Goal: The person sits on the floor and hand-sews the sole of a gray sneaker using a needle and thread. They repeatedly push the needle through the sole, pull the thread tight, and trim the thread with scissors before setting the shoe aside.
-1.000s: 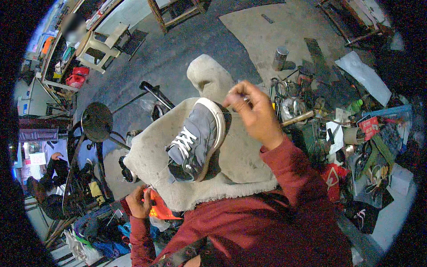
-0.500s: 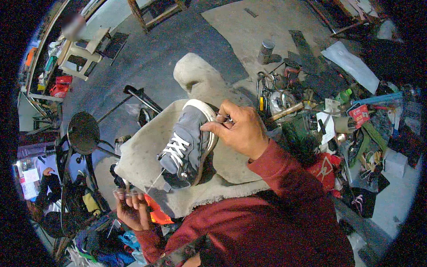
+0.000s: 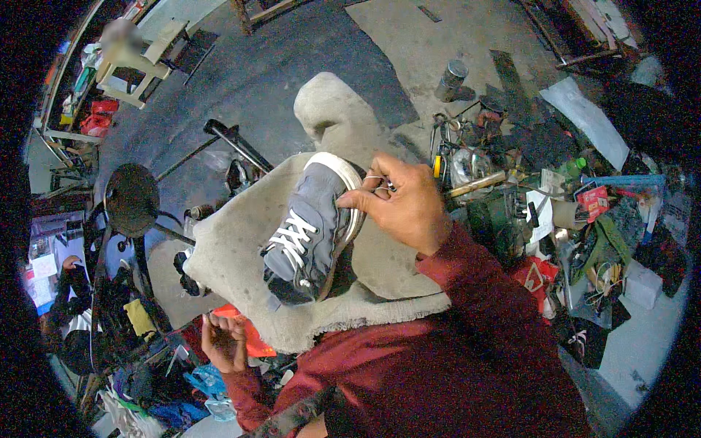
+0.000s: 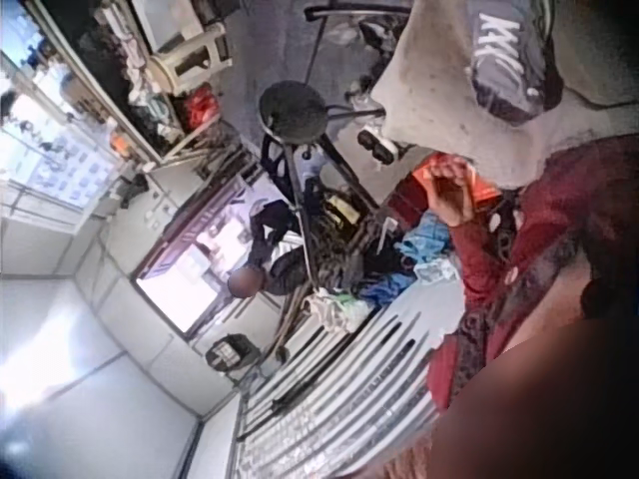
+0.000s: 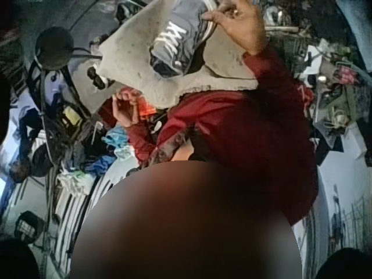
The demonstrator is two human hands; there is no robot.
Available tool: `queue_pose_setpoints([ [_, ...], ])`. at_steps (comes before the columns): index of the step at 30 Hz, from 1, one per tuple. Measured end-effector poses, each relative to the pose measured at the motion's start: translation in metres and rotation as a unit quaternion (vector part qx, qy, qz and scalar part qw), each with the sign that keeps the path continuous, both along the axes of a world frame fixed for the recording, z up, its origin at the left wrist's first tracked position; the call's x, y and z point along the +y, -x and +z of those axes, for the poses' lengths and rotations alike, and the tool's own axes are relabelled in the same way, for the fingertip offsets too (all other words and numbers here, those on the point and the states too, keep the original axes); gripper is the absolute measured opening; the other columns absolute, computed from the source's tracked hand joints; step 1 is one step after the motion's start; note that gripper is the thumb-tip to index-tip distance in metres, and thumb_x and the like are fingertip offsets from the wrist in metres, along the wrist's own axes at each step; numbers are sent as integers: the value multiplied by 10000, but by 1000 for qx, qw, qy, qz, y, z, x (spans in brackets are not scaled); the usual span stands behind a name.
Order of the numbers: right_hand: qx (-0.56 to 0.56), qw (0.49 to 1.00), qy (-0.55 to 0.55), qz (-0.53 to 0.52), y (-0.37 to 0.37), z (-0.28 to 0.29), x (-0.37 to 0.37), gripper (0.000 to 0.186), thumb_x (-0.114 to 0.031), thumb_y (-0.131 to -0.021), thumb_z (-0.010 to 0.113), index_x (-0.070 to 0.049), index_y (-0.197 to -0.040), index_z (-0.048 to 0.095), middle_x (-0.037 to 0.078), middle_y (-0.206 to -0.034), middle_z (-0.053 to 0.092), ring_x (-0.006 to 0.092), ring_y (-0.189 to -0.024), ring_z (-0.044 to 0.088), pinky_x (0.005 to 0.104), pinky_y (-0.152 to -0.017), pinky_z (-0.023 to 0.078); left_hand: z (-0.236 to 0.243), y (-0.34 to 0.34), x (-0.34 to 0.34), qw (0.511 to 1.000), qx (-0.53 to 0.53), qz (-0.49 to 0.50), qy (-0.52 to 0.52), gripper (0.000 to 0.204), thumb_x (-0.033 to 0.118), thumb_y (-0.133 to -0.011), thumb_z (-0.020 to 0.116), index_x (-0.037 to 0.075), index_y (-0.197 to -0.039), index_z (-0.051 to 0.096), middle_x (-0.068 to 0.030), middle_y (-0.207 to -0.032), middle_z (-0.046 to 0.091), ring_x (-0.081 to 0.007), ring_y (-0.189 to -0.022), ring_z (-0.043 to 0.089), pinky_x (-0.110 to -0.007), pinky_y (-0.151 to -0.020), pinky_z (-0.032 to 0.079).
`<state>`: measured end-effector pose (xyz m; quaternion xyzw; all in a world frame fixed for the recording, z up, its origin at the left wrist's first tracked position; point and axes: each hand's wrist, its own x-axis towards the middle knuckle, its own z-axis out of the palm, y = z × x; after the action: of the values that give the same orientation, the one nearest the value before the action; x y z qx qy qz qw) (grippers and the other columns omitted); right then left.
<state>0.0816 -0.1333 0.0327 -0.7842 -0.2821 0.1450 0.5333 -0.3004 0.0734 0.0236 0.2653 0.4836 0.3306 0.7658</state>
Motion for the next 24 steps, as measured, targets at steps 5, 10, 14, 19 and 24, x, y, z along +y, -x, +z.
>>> queue_pose_setpoints([
  [5, 1, 1000, -7, 11, 3, 2, -13, 414, -236, -766, 922, -21, -837, 575, -9, -670, 538, 35, -579, 400, 245, -505, 357, -10, 75, 83, 995, 48, -62, -59, 297, 366, -1052, 555, 132, -892, 643, -26, -827, 677, -174, -743, 628, -356, -687, 525],
  [10, -19, 999, -29, 40, -1, 2, -22, 359, -229, -800, 875, -25, -899, 597, 86, -761, 662, 210, -635, 628, 337, -576, 487, 16, 43, 72, 641, 601, -167, -448, 367, 228, -935, 688, -4, -1205, 597, -120, -968, 669, -198, -897, 625, -343, -815, 511],
  [14, -14, 998, -31, 50, -2, 2, -20, 323, -186, -810, 859, -24, -901, 595, 65, -772, 645, 176, -641, 574, 315, -577, 457, 44, -61, 3, 693, 322, -278, -582, 381, 204, -862, 733, 0, -1170, 640, -170, -1078, 664, -298, -973, 627, -390, -891, 497],
  [19, 13, 998, -24, 53, -3, 1, -19, 306, -133, -811, 859, -27, -895, 585, 12, -772, 600, 57, -620, 439, 254, -550, 386, 52, -155, -46, 476, 166, -553, -664, 423, 270, -821, 802, -13, -1112, 681, -220, -1118, 660, -449, -1082, 600, -502, -966, 475],
  [24, 5, 998, -25, 51, -4, 2, -25, 345, -224, -806, 857, -19, -907, 599, 122, -833, 708, 282, -757, 704, 379, -662, 529, 45, -167, -17, 566, 92, -663, -482, 329, 152, -925, 534, -40, -1178, 620, -301, -929, 568, -494, -919, 538, -515, -780, 420],
])
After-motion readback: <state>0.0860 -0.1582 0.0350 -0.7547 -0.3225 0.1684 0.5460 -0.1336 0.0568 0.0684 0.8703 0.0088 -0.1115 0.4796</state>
